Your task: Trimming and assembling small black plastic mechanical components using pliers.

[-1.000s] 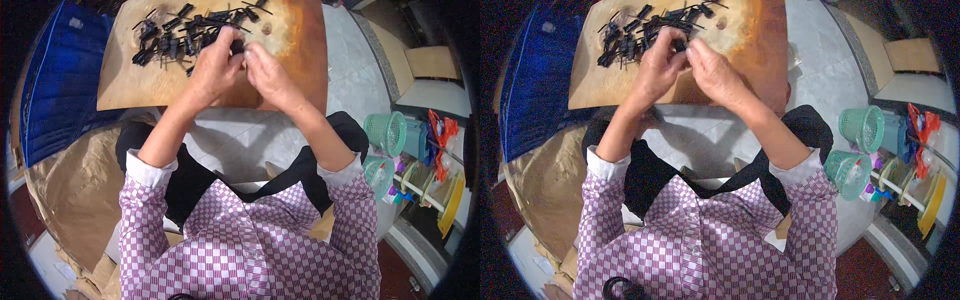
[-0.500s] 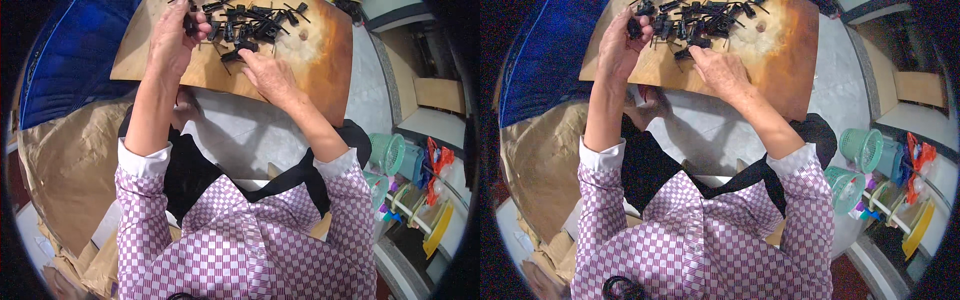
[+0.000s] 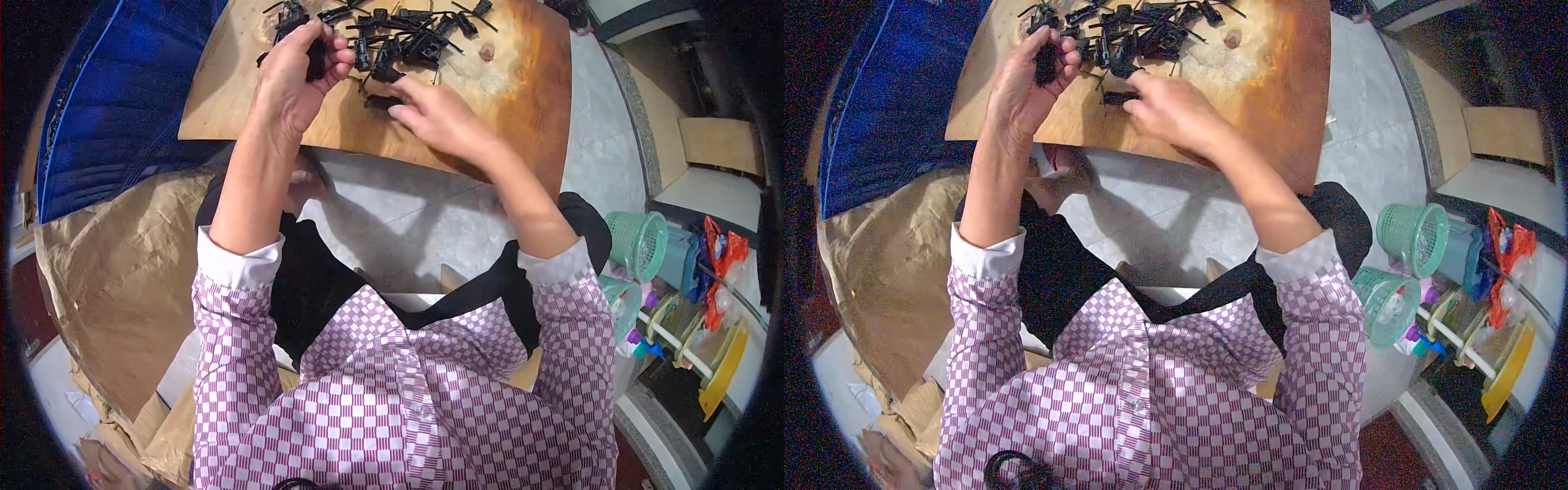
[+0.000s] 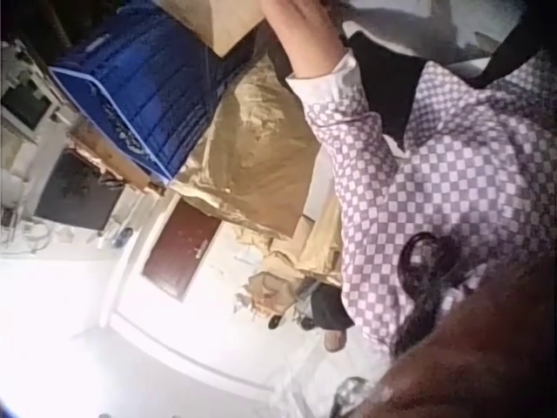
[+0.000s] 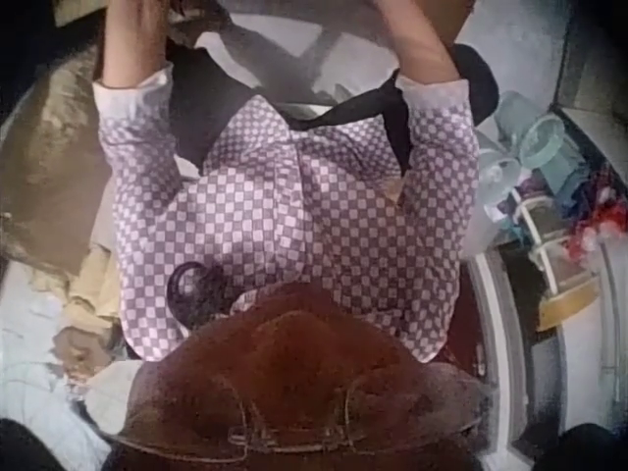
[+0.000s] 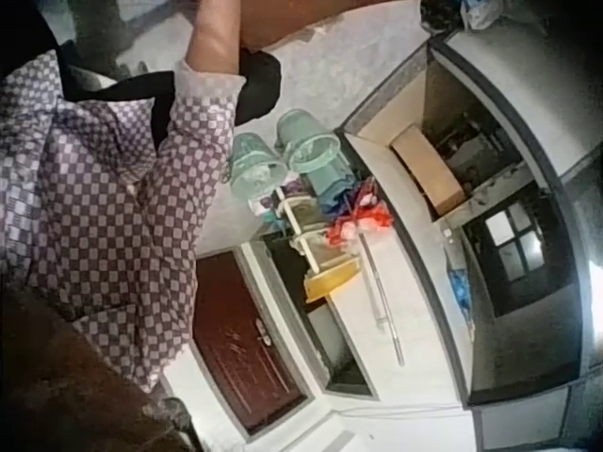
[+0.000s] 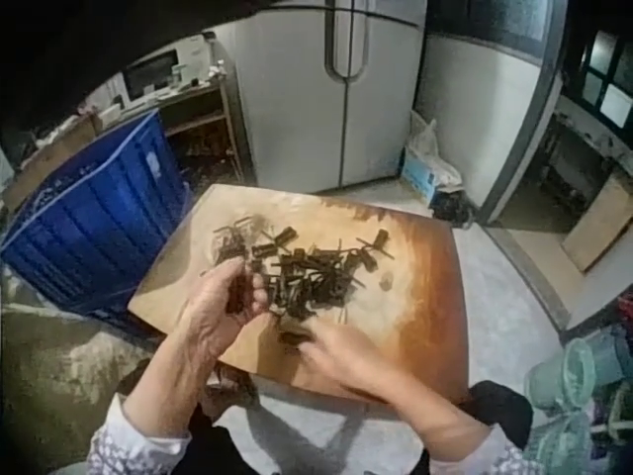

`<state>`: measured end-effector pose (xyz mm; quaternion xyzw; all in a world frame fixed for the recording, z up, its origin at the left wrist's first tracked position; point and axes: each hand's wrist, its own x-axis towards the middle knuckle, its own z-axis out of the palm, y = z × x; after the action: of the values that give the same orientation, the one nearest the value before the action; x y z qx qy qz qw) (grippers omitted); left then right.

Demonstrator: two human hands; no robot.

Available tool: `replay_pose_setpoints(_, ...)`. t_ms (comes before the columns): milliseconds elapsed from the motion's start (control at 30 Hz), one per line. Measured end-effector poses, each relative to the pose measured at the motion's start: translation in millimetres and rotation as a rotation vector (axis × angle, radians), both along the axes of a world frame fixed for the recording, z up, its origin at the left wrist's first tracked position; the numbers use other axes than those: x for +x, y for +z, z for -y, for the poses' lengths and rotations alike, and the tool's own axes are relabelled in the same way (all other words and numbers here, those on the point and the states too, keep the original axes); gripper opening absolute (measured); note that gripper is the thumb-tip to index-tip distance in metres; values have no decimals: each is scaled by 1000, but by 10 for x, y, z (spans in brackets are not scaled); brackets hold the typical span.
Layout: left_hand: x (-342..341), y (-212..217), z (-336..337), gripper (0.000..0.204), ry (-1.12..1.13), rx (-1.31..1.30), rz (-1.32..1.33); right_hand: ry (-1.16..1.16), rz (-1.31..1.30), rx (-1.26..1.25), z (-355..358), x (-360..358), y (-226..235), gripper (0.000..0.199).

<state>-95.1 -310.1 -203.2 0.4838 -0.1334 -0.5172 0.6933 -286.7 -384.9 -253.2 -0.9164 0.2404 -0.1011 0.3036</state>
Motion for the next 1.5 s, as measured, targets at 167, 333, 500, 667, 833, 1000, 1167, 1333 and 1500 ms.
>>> replay_pose_setpoints(167, -48, -76, 19, 14, -119, -22, -24, -210, 129, 768, 133, -269, 284, 21)
replay_pose_setpoints(333, -315, -91, 19, 14, -396, -68, 21, -281, 368, 188, 66, -482, 341, 22)
replay_pose_setpoints(500, -619, 52, -38, 32, -629, -6, 20, -257, 340, -99, -68, -584, 539, 27)
replay_pose_setpoints(667, -633, -44, -7, 32, -775, -141, -32, -178, 412, -152, -69, -603, 480, 30)
replay_pose_setpoints(833, -595, -89, -50, 35, -804, -217, -144, -35, 464, -119, -89, -592, 580, 35)
replay_pose_setpoints(1000, -632, -87, -51, 39, -884, -338, -310, 43, 489, -131, -85, -633, 536, 45)
replay_pose_setpoints(1167, -762, -146, -81, 50, -755, -262, -290, 34, 501, -122, -90, -628, 527, 42)
replay_pose_setpoints(1333, -810, -77, -24, 43, -724, -279, -205, -88, 501, 32, -137, -610, 562, 31)
replay_pose_setpoints(1500, -804, -43, 35, 39, -605, -224, 143, -287, 437, 353, -177, -624, 567, 19)
